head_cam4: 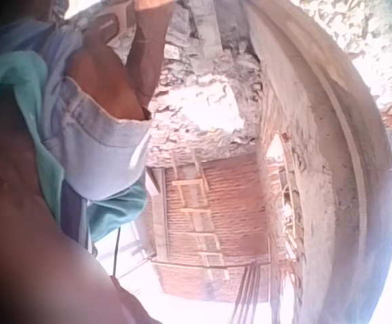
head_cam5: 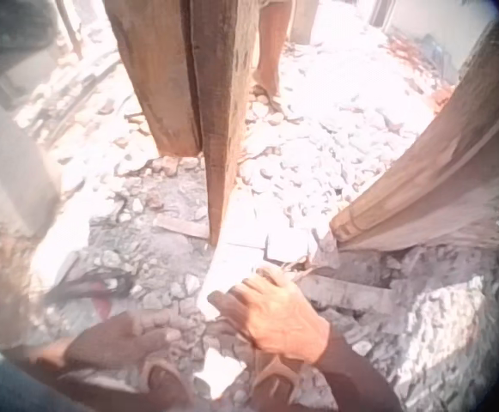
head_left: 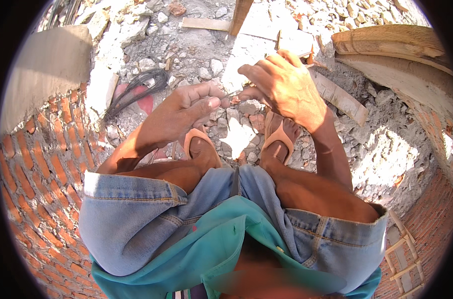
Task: The person positions a vertical wooden plank against a partially built wooden frame and secures it using wire and pliers. They wrap the wire around the plank and a horizontal beam, then twist and tighten it with pliers to fasten the components together.
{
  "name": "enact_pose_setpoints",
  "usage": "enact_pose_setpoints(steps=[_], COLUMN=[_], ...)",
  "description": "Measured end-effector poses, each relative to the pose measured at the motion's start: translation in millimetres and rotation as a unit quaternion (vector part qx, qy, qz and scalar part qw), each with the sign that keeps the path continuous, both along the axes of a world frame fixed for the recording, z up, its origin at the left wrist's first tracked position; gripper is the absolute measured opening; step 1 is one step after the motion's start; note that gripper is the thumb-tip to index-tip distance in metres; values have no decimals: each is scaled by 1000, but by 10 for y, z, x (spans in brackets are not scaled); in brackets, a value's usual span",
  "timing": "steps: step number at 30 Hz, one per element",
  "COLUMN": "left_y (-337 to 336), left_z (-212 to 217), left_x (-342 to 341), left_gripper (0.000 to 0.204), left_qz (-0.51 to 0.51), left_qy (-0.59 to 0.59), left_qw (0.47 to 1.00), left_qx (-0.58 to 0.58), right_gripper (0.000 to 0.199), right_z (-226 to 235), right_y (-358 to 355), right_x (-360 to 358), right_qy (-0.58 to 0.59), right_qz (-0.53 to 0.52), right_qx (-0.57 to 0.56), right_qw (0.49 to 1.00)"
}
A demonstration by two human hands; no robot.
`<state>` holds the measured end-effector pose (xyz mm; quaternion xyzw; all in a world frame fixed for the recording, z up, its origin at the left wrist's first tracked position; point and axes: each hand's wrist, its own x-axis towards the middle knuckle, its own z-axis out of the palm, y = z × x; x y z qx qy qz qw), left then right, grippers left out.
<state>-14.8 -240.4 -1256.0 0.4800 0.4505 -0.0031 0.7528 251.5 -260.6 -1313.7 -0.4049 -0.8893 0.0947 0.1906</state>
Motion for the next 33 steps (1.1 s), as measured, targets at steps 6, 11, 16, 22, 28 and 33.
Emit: enact_pose_setpoints(steps=[6,11,16,22,28,33], left_y=[83,119,142,136,141,159], left_z=[-24,-32,47,8,-46,32], left_x=[-87,-5,144,308,435,502], left_gripper=[28,39,37,30,23,25], left_qz=[61,27,32,104,154,197], left_qy=[10,31,42,-4,-37,-30], left_qw=[998,999,999,994,987,980], left_qx=[-4,-27,3,-27,-37,-16], right_gripper=[21,39,45,48,60,65], right_z=[43,-87,-42,-64,-88,-102], right_y=[0,30,-57,-159,-134,-164], right_x=[480,240,14,-134,-155,-183], right_qy=[171,422,432,499,461,454], right_qz=[-139,-238,-133,-117,-135,-192], right_qx=[-39,-107,-154,-187,-166,-148], right_qw=[975,868,878,838,861,858])
